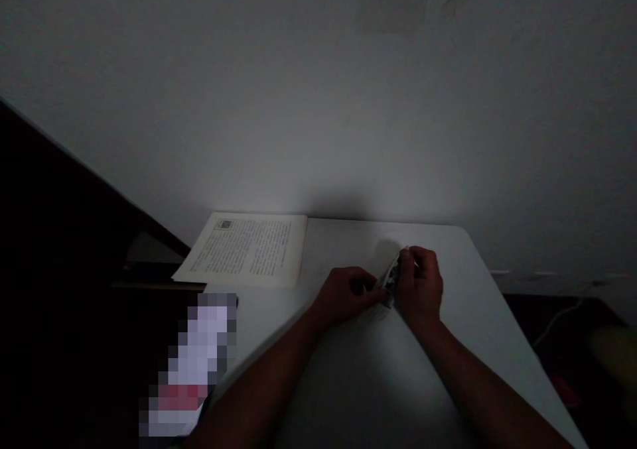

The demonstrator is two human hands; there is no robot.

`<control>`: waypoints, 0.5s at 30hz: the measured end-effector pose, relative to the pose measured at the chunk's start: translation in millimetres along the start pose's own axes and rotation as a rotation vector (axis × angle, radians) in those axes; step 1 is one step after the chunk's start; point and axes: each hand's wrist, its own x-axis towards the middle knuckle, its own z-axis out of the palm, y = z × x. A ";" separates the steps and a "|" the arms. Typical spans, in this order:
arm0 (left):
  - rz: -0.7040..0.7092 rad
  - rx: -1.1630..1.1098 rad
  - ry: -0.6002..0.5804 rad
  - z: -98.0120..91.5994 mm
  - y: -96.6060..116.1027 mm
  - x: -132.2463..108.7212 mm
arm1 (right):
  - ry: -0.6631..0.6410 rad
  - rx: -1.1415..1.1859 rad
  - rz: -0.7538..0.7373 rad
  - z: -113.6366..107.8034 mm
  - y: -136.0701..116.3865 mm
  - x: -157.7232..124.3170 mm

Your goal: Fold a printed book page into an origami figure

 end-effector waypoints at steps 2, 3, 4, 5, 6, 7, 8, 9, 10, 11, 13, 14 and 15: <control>-0.015 -0.015 0.021 0.7 -1.4 0.6 | -0.007 0.039 0.014 0.1 -0.2 0.3; -0.025 -0.034 0.031 0.2 -2.2 0.9 | -0.016 0.073 0.023 -0.2 -0.5 0.8; -0.035 -0.063 0.040 -0.7 -3.0 1.3 | -0.028 0.115 0.033 -0.7 -0.7 1.3; -0.044 -0.106 0.047 -2.0 -4.0 1.7 | -0.048 0.166 0.047 -1.3 -0.9 2.0; -0.051 -0.159 0.059 -3.6 -5.1 2.1 | -0.081 0.224 0.068 -2.1 -0.8 2.7; -0.057 -0.219 0.079 -5.3 -6.4 2.6 | -0.132 0.288 0.097 -2.9 -0.6 3.4; -0.062 -0.281 0.105 -7.0 -7.8 3.2 | -0.196 0.352 0.131 -3.6 0.0 4.1; -0.067 -0.338 0.135 -8.6 -9.1 3.7 | -0.273 0.410 0.166 -4.2 0.6 4.6; -0.072 -0.386 0.163 -10.0 -10.2 4.2 | -0.356 0.456 0.197 -4.5 1.2 5.0; -0.078 -0.424 0.192 -11.1 -11.1 4.7 | -0.441 0.482 0.217 -4.8 1.6 5.3; -0.091 -0.475 0.234 -12.5 -11.9 5.4 | -0.588 0.482 0.221 -5.1 1.5 5.4; -0.096 -0.490 0.243 -12.8 -11.7 5.7 | -0.639 0.470 0.215 -5.2 1.0 5.4; -0.098 -0.502 0.249 -12.9 -11.3 5.9 | -0.673 0.459 0.213 -5.5 0.3 5.4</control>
